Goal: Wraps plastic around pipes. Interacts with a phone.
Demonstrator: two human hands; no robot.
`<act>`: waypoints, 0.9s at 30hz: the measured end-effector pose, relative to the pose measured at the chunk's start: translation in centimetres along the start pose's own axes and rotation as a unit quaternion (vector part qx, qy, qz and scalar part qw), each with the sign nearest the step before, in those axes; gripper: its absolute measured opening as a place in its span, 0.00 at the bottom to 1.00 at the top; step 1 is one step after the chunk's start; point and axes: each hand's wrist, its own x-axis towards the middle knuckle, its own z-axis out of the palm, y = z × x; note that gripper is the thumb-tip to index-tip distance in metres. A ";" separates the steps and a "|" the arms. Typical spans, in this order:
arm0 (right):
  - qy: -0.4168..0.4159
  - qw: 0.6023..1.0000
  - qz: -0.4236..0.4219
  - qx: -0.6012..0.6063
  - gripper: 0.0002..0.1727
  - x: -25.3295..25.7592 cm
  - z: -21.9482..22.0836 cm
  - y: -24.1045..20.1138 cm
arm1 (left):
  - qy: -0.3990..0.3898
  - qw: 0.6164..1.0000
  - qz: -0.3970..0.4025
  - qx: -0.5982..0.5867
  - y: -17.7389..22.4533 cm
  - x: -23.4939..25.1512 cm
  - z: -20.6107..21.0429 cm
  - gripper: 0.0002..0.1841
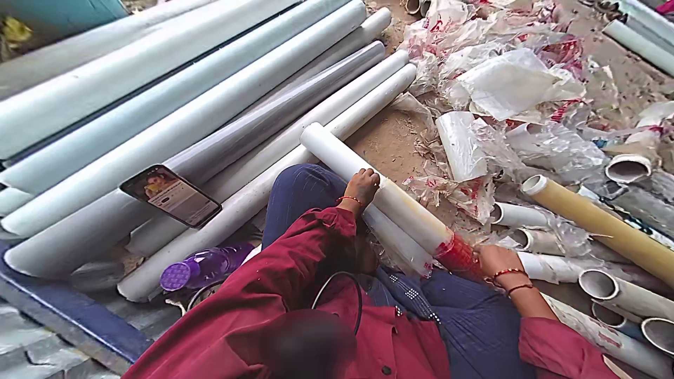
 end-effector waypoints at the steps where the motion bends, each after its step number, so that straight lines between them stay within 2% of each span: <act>1: 0.060 0.996 0.010 0.063 0.20 -0.2 0.0 1.0 | -0.012 0.999 -0.023 -0.033 0.5 -0.5 0.3 0.11; 4: 0.232 0.939 0.064 0.245 0.22 -0.4 0.0 1.2 | -0.032 0.999 -0.011 -0.026 0.7 -0.5 1.6 0.13; 6: 0.290 0.898 0.088 0.320 0.22 1.0 0.7 -0.1 | -0.014 1.000 0.009 -0.008 0.5 -0.4 2.2 0.12; 8: 0.272 0.889 0.094 0.356 0.22 2.9 1.5 -1.7 | -0.004 1.000 0.010 0.009 0.5 -0.4 2.2 0.12; 10: 0.209 0.907 0.084 0.356 0.23 4.1 2.0 -2.9 | 0.016 1.000 0.013 0.020 0.4 -0.6 2.4 0.12; 12: 0.181 0.921 0.063 0.340 0.23 4.8 2.5 -3.5 | 0.036 0.999 0.007 0.019 0.5 -1.0 2.5 0.12; 18: 0.169 0.923 0.065 0.339 0.22 5.6 2.6 -3.4 | 0.097 0.993 -0.042 -0.058 0.8 -0.5 2.2 0.12; 21: 0.167 0.923 0.067 0.339 0.22 5.8 2.7 -3.5 | 0.111 0.991 -0.071 -0.027 1.0 -0.8 2.1 0.15; 27: 0.175 0.920 0.076 0.342 0.20 5.8 2.7 -4.0 | 0.161 0.986 -0.030 -0.007 0.8 -1.2 4.1 0.09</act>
